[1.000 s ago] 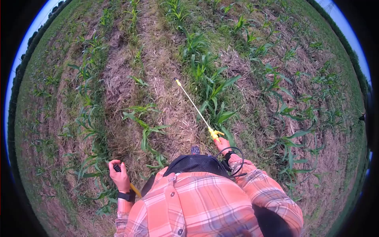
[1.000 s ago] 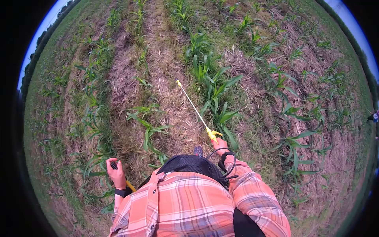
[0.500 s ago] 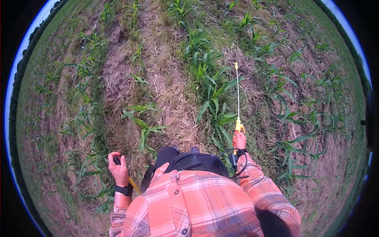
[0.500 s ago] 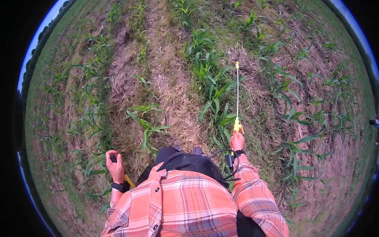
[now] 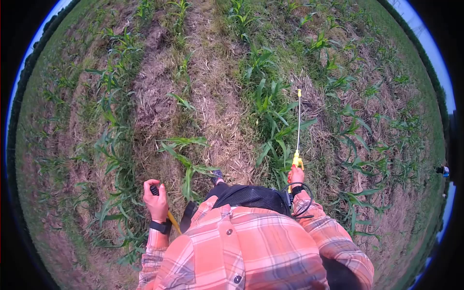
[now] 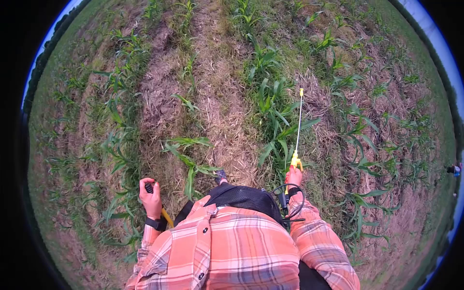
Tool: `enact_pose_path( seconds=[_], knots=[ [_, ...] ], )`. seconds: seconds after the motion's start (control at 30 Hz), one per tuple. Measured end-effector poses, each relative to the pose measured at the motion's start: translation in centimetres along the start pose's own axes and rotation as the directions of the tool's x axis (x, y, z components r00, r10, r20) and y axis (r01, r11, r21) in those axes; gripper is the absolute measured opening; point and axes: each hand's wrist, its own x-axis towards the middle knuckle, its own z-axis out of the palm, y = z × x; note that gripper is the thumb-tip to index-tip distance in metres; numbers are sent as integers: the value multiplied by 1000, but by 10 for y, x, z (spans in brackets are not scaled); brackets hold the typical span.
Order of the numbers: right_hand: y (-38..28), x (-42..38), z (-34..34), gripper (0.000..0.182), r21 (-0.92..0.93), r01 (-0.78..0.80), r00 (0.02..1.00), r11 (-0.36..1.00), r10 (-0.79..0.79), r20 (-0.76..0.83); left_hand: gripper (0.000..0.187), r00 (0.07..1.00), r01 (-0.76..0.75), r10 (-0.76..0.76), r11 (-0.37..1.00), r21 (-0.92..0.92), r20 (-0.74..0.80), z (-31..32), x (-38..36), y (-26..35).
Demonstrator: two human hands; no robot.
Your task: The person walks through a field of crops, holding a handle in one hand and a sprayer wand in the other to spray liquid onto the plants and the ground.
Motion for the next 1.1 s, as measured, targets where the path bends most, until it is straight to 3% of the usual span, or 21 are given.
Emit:
enact_pose_path(
  seconds=[0.23, 0.3, 0.33, 0.37, 0.47, 0.5, 0.6, 0.67, 0.73, 0.77, 0.83, 0.87, 1.03, 1.1],
  knots=[
    [-13, -13, 98, 24, -284, 189, 956, 940, -109, 273, 13, 998, 59, -60, 998, -27, -21, -9, 46, -37],
    [-13, -18, 119, 24, -366, 429, 882, 826, -294, 369, 13, 997, 81, -82, 996, -47, -12, -12, 58, -41],
    [-22, -26, 129, 25, -417, 412, 887, 810, -252, 387, 13, 996, 84, -85, 995, -48, -17, -14, 63, -40],
    [-19, -21, 135, 25, -530, 529, 839, 663, -316, 442, 12, 998, 62, -62, 998, -28, -4, -15, 68, -37],
    [-52, -51, 155, 28, -582, 587, 786, 563, -223, 577, 12, 997, 79, -79, 996, -45, 9, -23, 75, -35],
    [-56, -52, 159, 28, -583, 585, 787, 564, -218, 578, 12, 994, 112, -111, 991, -80, 9, -28, 75, -36],
    [-77, -51, 172, 27, -507, 711, 619, 487, -92, 780, 14, 978, 183, -203, 949, -258, -52, -68, 66, 6],
    [-92, -54, 183, 26, -495, 744, 571, 449, -44, 820, 16, 986, 96, -123, 971, -217, -116, -94, 60, 16],
    [-92, -45, 192, 27, -432, 816, 473, 384, -14, 881, 16, 971, 114, -142, 982, -148, -192, -91, 65, 27],
    [-86, -36, 197, 28, -428, 816, 469, 390, -12, 883, 16, 966, 108, -139, 983, -147, -218, -84, 73, 27],
    [-92, -20, 209, 29, -347, 845, 385, 406, -12, 923, 17, 952, 214, -222, 975, -60, -212, -51, 101, 16],
    [-100, -14, 214, 30, -379, 832, 409, 404, 14, 912, 17, 976, 128, -125, 992, 6, -181, -36, 115, -18],
    [-106, 47, 230, 28, -431, 779, 525, 455, -96, 846, 15, 996, -1, 14, 990, 144, -92, 63, 190, -29],
    [-124, 56, 222, 27, -512, 720, 643, 468, -172, 746, 15, 998, -20, 31, 985, 172, -60, 84, 208, -28]
  ],
)
